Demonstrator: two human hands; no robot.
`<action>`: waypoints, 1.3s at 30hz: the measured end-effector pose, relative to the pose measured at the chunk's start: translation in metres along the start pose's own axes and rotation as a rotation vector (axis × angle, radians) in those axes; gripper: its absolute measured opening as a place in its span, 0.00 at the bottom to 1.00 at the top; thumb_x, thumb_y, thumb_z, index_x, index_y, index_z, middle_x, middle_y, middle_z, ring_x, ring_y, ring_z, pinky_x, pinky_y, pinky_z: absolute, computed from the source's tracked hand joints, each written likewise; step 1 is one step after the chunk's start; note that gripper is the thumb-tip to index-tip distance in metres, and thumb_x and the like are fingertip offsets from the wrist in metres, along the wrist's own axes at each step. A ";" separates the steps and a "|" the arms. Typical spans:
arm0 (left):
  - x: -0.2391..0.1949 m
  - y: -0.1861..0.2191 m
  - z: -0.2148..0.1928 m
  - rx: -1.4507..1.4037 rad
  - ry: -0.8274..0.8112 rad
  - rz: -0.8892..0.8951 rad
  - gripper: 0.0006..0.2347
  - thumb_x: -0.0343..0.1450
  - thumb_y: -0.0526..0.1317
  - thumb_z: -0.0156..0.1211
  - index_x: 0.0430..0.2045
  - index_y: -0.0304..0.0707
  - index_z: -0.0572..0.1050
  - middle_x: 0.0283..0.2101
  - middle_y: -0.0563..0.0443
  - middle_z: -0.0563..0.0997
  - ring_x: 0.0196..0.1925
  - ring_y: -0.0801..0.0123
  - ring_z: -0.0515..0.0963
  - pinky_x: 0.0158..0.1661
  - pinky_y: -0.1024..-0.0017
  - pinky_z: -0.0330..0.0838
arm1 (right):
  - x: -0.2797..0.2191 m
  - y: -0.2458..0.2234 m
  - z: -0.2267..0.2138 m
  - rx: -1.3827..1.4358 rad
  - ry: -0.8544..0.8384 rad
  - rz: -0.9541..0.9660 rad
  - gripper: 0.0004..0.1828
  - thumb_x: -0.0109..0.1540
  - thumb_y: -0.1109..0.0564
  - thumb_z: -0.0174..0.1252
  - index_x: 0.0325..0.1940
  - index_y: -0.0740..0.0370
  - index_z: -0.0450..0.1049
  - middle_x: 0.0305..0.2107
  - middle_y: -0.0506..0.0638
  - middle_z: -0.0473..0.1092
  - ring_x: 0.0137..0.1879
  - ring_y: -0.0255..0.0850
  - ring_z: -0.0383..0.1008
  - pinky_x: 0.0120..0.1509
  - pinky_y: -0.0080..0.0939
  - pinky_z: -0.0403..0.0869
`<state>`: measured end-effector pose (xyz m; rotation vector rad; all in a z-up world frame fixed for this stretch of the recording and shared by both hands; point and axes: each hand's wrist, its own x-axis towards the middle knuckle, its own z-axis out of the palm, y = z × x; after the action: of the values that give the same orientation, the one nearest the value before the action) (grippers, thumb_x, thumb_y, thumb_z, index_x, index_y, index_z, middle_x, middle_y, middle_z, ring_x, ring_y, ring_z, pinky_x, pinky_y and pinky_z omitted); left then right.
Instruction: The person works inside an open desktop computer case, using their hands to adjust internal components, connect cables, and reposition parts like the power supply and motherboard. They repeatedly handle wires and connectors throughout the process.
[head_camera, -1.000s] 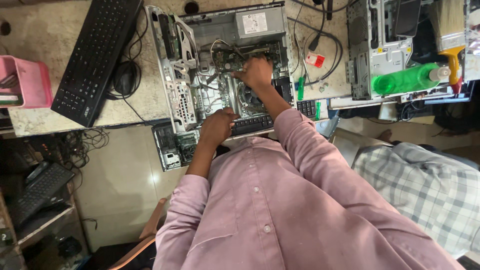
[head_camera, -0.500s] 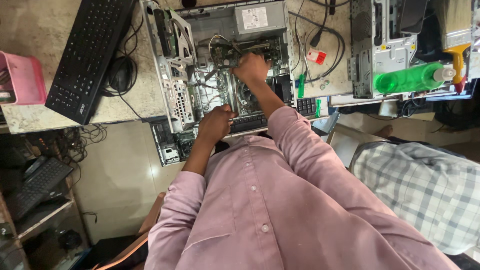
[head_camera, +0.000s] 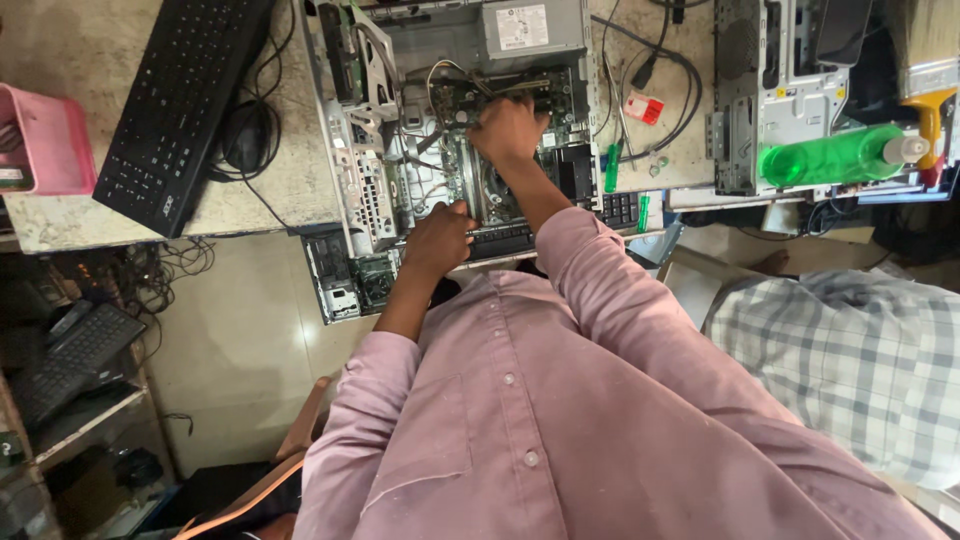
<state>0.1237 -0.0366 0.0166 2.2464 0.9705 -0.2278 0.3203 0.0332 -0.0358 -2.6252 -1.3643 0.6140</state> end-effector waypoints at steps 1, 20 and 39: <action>-0.001 -0.001 0.000 -0.019 -0.001 -0.004 0.08 0.65 0.37 0.67 0.36 0.43 0.82 0.42 0.49 0.77 0.51 0.53 0.76 0.46 0.54 0.75 | -0.001 0.001 0.001 0.008 0.008 0.007 0.13 0.46 0.44 0.73 0.32 0.45 0.85 0.43 0.46 0.78 0.69 0.53 0.64 0.70 0.73 0.57; -0.010 -0.017 0.003 -0.398 0.396 0.324 0.23 0.56 0.31 0.64 0.43 0.31 0.64 0.42 0.34 0.71 0.45 0.40 0.75 0.47 0.54 0.71 | -0.025 0.026 0.005 -0.029 0.196 -0.489 0.09 0.50 0.45 0.64 0.23 0.48 0.82 0.30 0.47 0.76 0.53 0.54 0.69 0.53 0.63 0.65; 0.011 -0.045 0.030 -0.651 0.292 0.290 0.30 0.58 0.27 0.63 0.54 0.34 0.58 0.50 0.35 0.71 0.51 0.50 0.77 0.51 0.59 0.73 | -0.060 0.017 -0.008 0.147 0.398 -0.661 0.05 0.55 0.53 0.62 0.26 0.53 0.78 0.38 0.44 0.76 0.56 0.49 0.66 0.61 0.60 0.60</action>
<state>0.1035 -0.0268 -0.0332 1.7958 0.7080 0.4920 0.3060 -0.0250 -0.0153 -1.8626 -1.8041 0.0861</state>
